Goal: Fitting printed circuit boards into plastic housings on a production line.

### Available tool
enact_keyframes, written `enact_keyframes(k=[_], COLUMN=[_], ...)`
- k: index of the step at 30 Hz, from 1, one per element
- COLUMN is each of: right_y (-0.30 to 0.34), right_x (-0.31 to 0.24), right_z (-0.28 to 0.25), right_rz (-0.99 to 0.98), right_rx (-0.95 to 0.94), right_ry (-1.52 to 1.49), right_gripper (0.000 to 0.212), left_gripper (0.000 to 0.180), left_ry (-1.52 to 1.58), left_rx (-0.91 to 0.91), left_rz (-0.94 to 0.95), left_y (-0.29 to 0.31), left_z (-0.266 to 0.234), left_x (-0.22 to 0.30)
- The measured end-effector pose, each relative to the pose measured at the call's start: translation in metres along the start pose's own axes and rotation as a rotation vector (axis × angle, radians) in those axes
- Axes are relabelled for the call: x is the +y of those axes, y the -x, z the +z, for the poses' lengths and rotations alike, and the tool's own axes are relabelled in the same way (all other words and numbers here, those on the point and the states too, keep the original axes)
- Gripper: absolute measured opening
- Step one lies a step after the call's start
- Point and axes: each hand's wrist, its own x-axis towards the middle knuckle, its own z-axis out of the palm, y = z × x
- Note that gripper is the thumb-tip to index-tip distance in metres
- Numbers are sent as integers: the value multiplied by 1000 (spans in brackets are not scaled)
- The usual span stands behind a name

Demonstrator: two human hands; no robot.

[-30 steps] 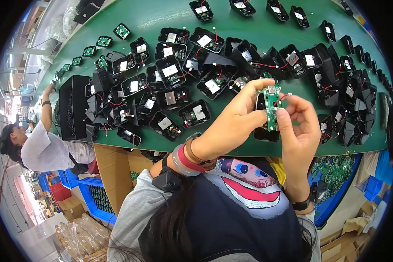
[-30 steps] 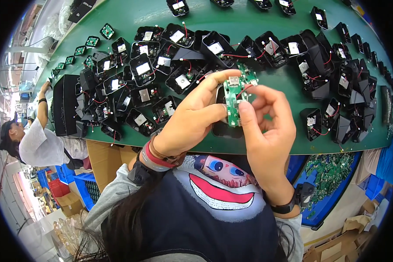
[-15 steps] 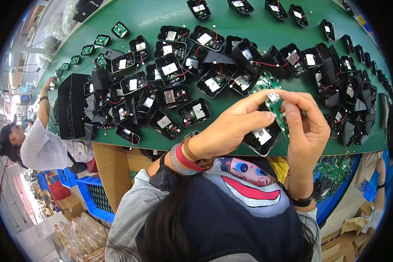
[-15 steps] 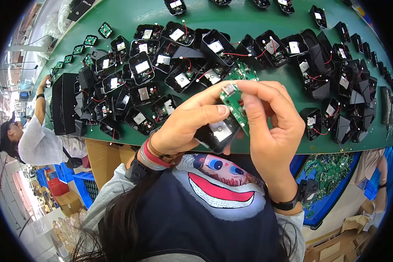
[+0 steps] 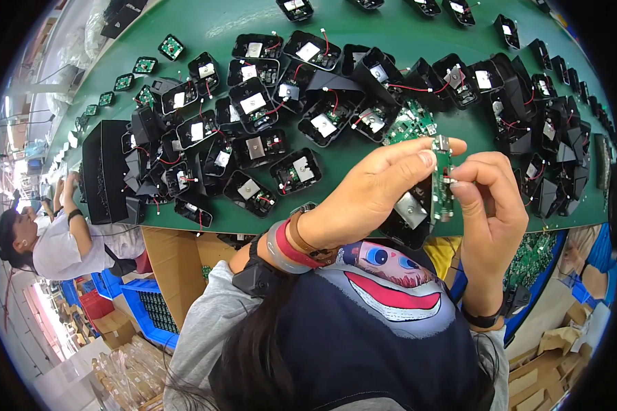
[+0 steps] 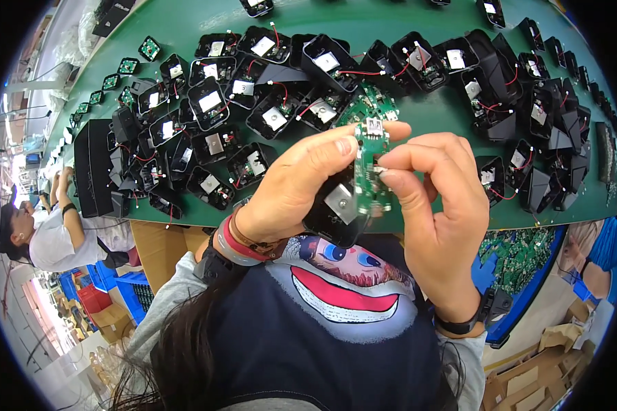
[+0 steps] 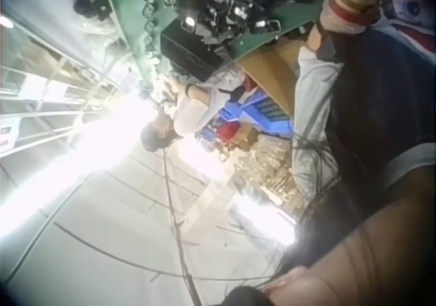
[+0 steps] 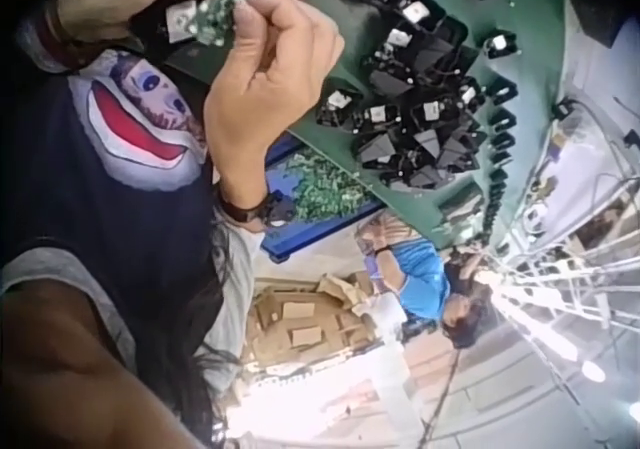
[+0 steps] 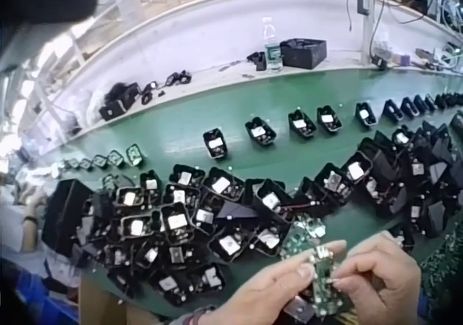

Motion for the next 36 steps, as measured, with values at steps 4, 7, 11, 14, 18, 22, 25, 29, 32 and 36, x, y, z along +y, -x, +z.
enact_keyframes(k=[4, 7, 11, 14, 18, 22, 25, 29, 32, 36], right_y=[-4, -6, -10, -16, -16, -16, -16, -13, -21, -24], right_x=[-7, -6, -7, -8, -8, -6, -7, -8, -7, -9], right_z=[-10, -10, -11, -13, -15, -18, -16, -14, -17, -21], right_rz=[2, -41, -245, -368, -380, -344, -367, -424, -406, -19], right_rx=[-116, -132, -116, -153, -183, -215, -230, -235, -294, -294], right_ry=[127, 169, 309, 363, 346, 370, 439, 547, 495, 184], right_gripper=[7, 9, 14, 16, 16, 17, 21, 26, 24, 22], left_gripper=[45, 44, 44, 42, 39, 36, 34, 34, 34, 34], left_ry=[-48, -80, -126, -162, -129, -228, -202, -198, -352, -302], left_rx=[13, 23, 36, 44, 38, 19, 75, 96, 76, 45], left_rz=[4, 35, -4, -20, -22, -7, -39, -92, -63, -27], left_y=[-2, -2, -1, -1, -2, -2, -2, -2, -1, 0], left_z=[0, 2, 3, 3, 2, 1, 2, 4, 4, 0], left_x=[2, 2, 5, 8, 8, 8, 4, 3, 8, 8])
